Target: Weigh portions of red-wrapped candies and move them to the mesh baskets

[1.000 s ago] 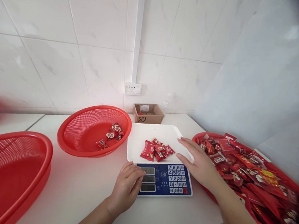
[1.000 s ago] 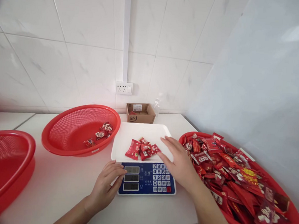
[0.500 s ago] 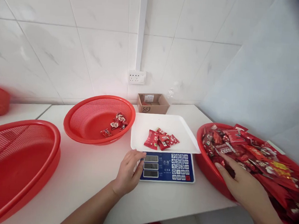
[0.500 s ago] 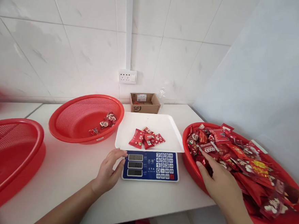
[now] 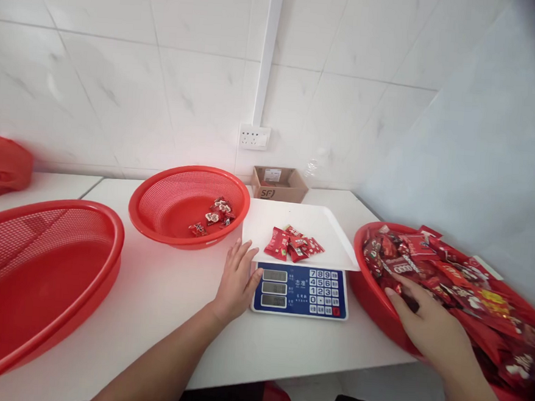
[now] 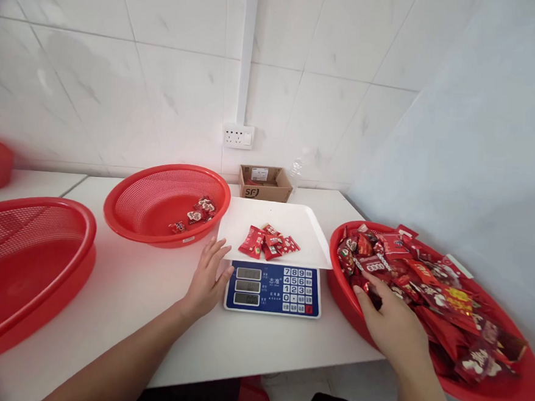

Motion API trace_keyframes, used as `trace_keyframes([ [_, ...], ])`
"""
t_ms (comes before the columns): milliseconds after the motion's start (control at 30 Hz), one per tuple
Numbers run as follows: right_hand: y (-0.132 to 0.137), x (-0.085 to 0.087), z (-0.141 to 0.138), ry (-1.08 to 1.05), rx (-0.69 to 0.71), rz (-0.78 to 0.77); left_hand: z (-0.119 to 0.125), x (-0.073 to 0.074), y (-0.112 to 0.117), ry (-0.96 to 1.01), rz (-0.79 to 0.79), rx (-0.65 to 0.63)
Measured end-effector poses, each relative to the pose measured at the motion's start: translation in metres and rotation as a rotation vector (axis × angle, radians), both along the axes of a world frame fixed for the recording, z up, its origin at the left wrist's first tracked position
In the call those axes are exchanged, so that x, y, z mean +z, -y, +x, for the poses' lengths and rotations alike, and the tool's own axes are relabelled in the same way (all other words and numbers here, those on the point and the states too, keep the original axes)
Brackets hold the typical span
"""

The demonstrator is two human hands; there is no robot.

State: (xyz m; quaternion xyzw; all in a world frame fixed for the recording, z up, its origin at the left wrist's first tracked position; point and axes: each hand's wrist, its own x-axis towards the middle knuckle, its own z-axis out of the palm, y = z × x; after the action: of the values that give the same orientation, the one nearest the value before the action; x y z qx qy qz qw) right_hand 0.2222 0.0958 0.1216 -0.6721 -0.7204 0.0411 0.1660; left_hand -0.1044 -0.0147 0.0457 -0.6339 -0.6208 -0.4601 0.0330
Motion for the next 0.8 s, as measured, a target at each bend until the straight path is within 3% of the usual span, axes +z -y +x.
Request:
trace_keyframes([
  [267,0.004,0.005,-0.006,-0.05,-0.041,-0.094,-0.002,-0.003,-0.002,0.024,-0.003,-0.029],
  [800,-0.009,-0.007,0.005,-0.021,0.03,0.015,0.004,-0.003,-0.003,0.011,0.005,-0.011],
])
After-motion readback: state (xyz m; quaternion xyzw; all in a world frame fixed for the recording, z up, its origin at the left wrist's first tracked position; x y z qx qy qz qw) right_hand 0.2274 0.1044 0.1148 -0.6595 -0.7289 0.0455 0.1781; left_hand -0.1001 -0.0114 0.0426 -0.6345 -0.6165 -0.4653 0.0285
